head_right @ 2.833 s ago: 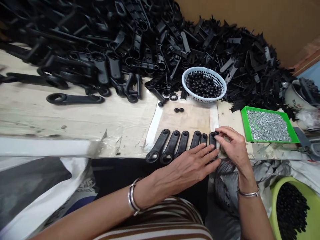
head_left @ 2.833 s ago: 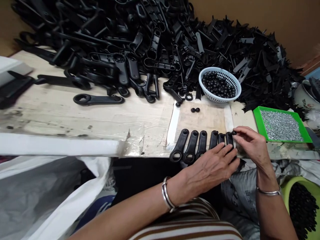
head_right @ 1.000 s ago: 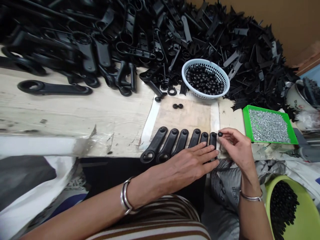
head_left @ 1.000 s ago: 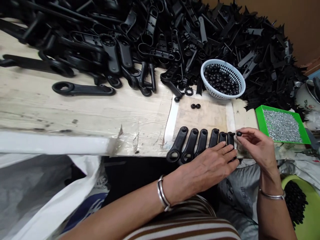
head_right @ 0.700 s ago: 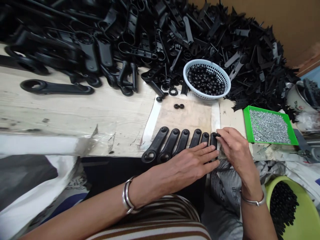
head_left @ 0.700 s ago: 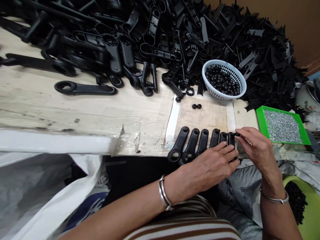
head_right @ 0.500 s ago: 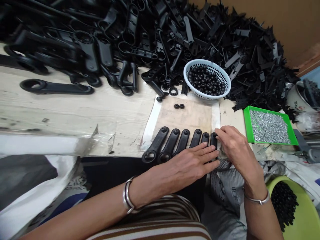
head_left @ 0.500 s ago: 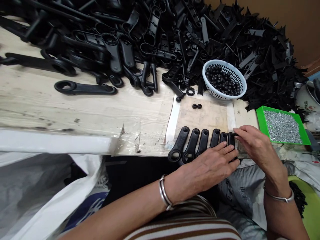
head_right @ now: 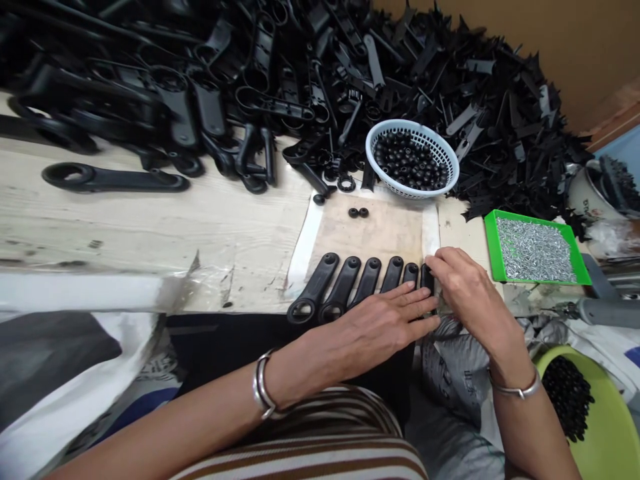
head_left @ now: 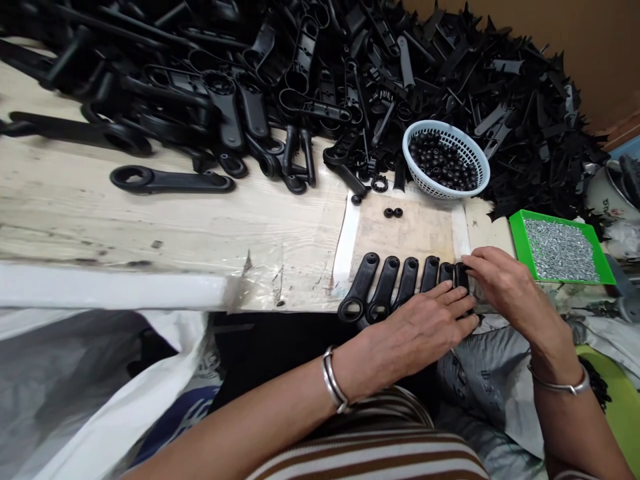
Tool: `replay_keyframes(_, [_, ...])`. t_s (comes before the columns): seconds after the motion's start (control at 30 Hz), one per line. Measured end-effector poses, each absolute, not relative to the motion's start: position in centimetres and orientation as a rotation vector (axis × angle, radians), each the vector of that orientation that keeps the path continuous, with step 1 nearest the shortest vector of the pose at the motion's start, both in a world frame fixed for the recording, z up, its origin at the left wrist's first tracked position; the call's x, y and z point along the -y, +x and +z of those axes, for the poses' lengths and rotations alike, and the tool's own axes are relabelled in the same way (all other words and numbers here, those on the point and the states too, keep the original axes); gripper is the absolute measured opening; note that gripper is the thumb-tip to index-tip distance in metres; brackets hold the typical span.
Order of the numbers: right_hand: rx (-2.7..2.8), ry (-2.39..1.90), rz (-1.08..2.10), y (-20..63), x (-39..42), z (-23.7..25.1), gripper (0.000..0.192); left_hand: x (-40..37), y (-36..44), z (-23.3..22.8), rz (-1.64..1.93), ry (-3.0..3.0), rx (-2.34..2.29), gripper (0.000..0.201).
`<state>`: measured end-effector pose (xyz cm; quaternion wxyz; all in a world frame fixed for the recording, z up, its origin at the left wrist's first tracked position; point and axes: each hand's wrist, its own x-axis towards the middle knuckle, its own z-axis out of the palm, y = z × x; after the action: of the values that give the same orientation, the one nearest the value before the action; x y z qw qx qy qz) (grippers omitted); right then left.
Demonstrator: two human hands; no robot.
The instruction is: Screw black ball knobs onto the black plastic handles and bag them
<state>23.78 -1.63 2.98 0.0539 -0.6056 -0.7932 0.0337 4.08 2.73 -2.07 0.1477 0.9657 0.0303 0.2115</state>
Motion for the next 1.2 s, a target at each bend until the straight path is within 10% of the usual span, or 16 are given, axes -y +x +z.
replay_keyframes(1.2, [2.426,-1.754,0.029,19.8,-6.5,4.0,0.021,-2.5,2.1,-0.9,0.818,2.949,-0.219,0.017])
